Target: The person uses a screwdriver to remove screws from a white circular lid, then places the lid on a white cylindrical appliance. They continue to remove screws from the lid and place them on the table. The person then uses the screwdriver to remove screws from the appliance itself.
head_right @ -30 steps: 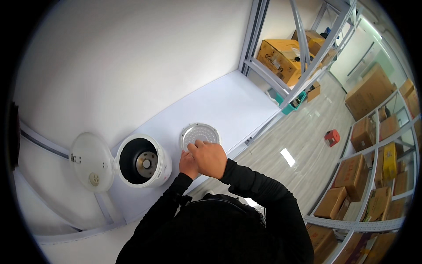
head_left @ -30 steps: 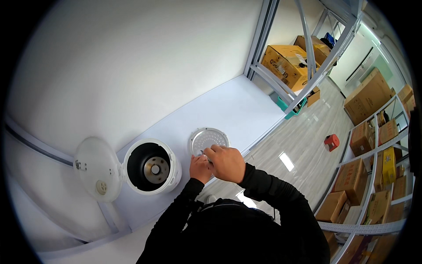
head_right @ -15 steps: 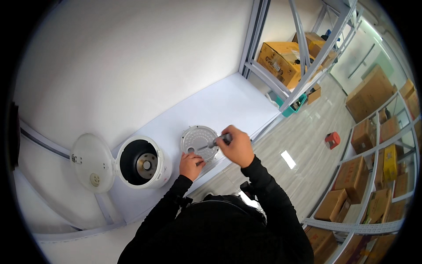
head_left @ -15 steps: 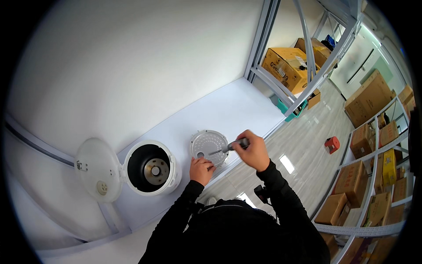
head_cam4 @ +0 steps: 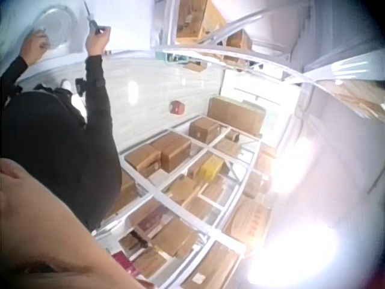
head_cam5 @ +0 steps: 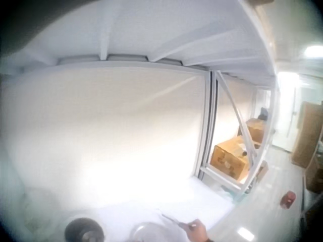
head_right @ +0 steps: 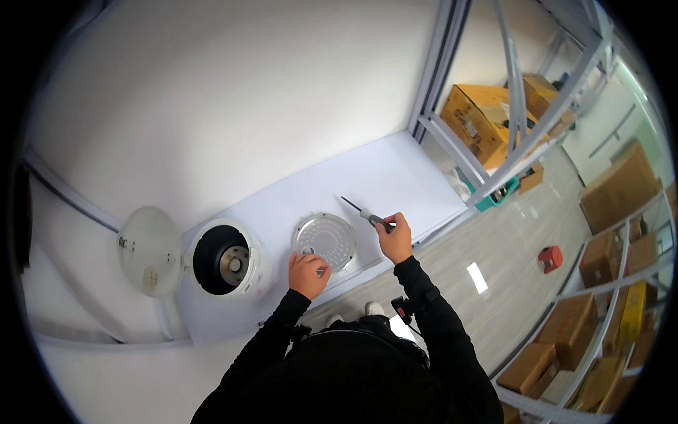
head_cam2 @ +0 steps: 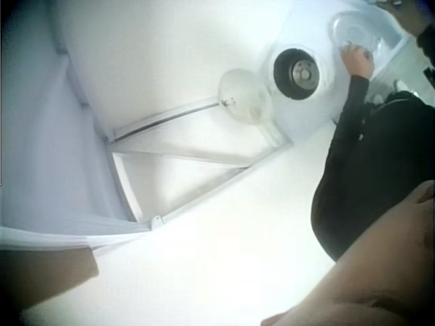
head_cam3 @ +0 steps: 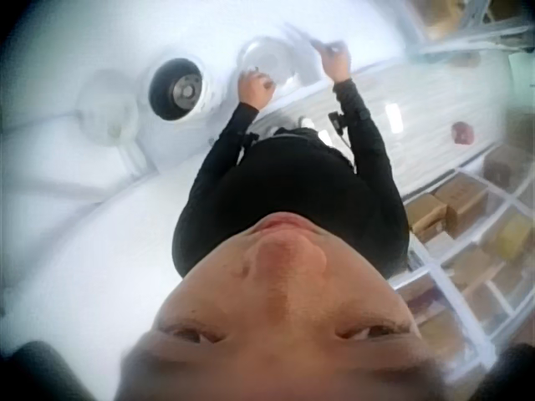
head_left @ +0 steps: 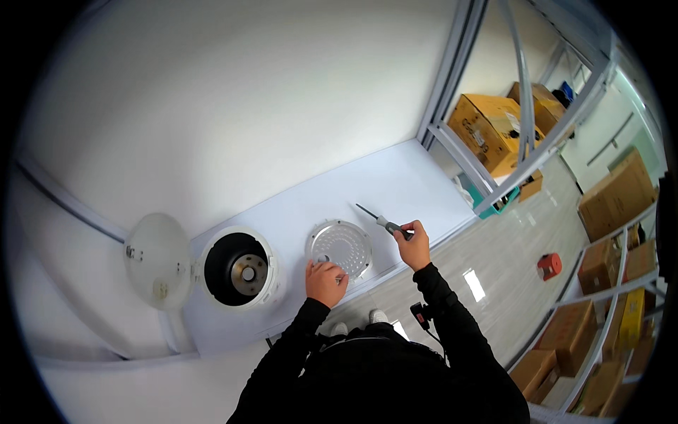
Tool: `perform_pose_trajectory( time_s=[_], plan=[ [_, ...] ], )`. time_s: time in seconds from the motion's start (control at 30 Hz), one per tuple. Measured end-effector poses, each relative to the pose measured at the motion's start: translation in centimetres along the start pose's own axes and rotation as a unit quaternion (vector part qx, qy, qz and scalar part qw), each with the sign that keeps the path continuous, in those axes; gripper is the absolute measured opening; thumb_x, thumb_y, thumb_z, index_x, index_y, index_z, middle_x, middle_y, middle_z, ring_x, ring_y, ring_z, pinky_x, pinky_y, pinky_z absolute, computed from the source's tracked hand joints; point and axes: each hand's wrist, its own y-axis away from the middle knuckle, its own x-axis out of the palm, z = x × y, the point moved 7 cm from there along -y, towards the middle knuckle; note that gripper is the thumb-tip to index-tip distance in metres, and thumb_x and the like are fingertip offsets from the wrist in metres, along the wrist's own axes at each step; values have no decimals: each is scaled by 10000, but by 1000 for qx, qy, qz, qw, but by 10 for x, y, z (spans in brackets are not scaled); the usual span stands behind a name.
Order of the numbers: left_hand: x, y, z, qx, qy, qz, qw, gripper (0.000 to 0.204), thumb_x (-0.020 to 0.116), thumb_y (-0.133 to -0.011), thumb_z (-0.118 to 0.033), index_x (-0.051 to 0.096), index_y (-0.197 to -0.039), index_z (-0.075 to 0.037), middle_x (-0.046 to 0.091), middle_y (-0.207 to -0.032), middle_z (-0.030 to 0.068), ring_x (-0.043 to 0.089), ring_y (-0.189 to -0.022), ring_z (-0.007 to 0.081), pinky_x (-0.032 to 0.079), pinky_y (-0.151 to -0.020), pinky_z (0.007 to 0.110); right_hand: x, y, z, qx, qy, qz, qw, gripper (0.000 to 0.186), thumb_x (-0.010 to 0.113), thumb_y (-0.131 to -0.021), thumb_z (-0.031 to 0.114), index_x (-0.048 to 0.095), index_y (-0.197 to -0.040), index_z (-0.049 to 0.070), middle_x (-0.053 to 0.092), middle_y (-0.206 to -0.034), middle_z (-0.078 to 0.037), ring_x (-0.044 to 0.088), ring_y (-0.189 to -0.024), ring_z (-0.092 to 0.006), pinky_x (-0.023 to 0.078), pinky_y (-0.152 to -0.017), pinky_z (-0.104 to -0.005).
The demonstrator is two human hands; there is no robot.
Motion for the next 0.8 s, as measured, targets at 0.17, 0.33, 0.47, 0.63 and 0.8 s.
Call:
perform_pose_trajectory(
  time_s=[0.17,0.33,0.47,0.63,0.8],
  plan=[
    [-3,-2,-2,-69,-4,-52,996,83,778,-816,-227,758,-858,-157,710,-977,-4,643,-1055,278,378,-1133,534,22,-28,-27,-40,-14,18,999,251,778,-854,110,597,-997,11,684,-913,-186,678,-853,-341,538,-777,-424],
    [-3,13,5,-160,-17,-132,978,209,786,-792,-206,748,-980,-123,663,-1141,83,609,-1116,334,446,-1038,506,44,-49,-49,-107,15,52,993,269,774,-850,114,603,-1033,14,674,-981,-161,678,-886,-313,546,-788,-409],
    [-5,28,-2,-224,-87,-189,952,476,816,-768,-191,640,-1190,-61,579,-1224,191,615,-1056,378,483,-970,493,62,-50,-46,-134,97,172,971,360,796,-813,127,608,-1106,33,639,-1066,-161,673,-959,-337,558,-822,-438],
    [26,49,17,-345,-11,-182,921,700,786,-830,-271,459,-1418,-77,541,-1292,166,620,-1122,372,522,-907,503,66,-48,-22,-188,213,234,930,477,798,-792,149,582,-1211,78,602,-1155,-162,645,-1024,-381,557,-837,-490],
    [39,58,26,-411,26,-166,896,720,763,-861,-322,425,-1441,-61,542,-1294,179,640,-1096,375,542,-892,487,66,-37,16,-353,218,185,891,519,781,-801,162,573,-1266,67,601,-1178,-170,635,-1065,-399,563,-828,-515]
  ],
)
